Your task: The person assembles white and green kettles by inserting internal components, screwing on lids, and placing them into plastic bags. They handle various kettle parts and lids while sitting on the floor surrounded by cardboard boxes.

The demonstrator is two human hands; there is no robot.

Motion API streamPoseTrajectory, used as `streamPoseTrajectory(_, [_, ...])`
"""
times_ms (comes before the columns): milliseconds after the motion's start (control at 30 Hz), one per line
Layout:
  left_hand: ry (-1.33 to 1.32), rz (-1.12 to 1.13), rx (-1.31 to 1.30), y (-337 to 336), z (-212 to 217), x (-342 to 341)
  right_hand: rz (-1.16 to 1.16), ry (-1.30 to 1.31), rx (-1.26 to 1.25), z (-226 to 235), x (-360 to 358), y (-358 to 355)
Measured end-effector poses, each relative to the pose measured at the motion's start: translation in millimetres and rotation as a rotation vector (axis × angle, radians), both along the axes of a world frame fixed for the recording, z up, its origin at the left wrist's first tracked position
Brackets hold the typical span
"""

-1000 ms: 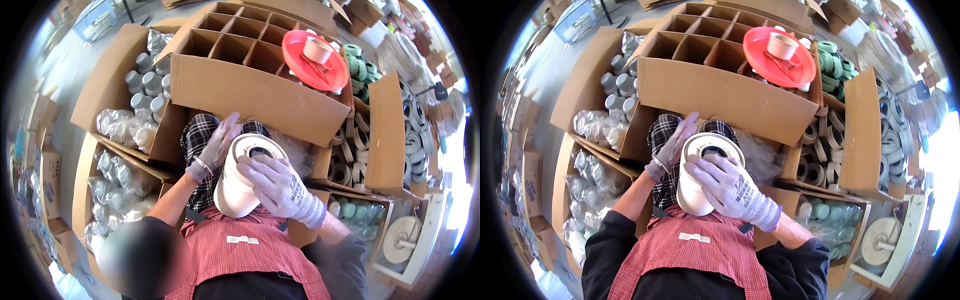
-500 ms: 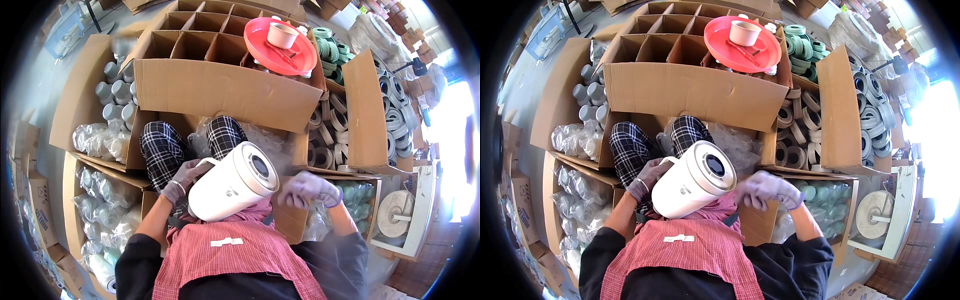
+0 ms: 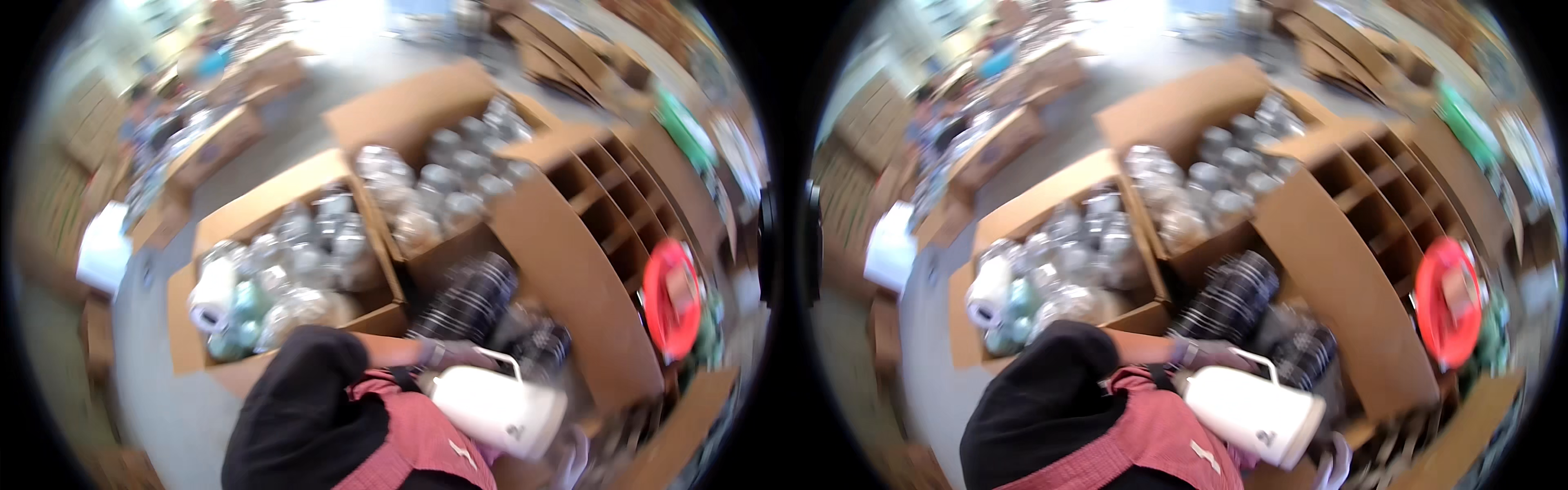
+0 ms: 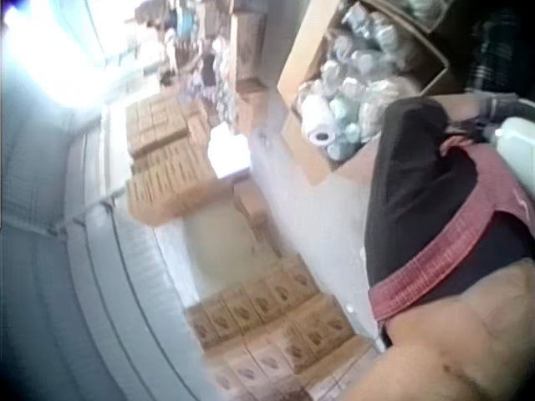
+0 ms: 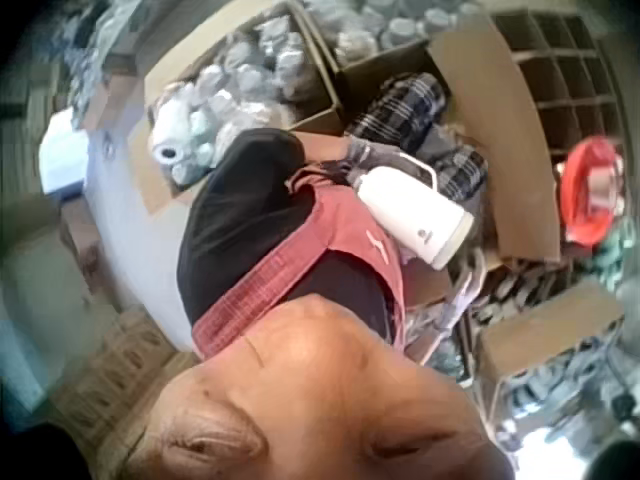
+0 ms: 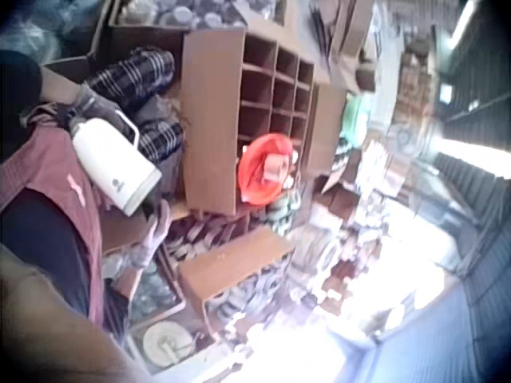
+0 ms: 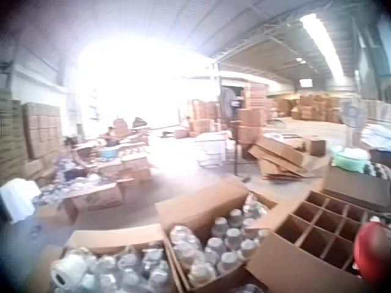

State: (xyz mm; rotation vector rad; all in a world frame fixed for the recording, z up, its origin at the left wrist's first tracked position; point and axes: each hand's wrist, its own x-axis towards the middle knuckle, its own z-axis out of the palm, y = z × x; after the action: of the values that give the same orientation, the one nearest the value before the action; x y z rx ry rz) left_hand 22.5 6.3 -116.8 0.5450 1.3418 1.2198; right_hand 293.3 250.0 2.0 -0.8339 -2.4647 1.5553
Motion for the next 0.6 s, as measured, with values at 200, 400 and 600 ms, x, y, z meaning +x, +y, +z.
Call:
streamPoseTrajectory(200, [0.559,0.17,0.263,38.7,6.4,22.9,0.17,0.401,-0.11,6.2,-51.7,-39.2])
streamPoseTrajectory(400, [0.922,0.306,0.597,61.9,82.7,2.2,0.393,0.466,0.123,40.0,-83.5,-36.6])
streamPoseTrajectory(600, [0.187,0.444,0.243,41.4,59.0,-14.4,0.544,0.504,0.265,63.3,-101.6,-37.6])
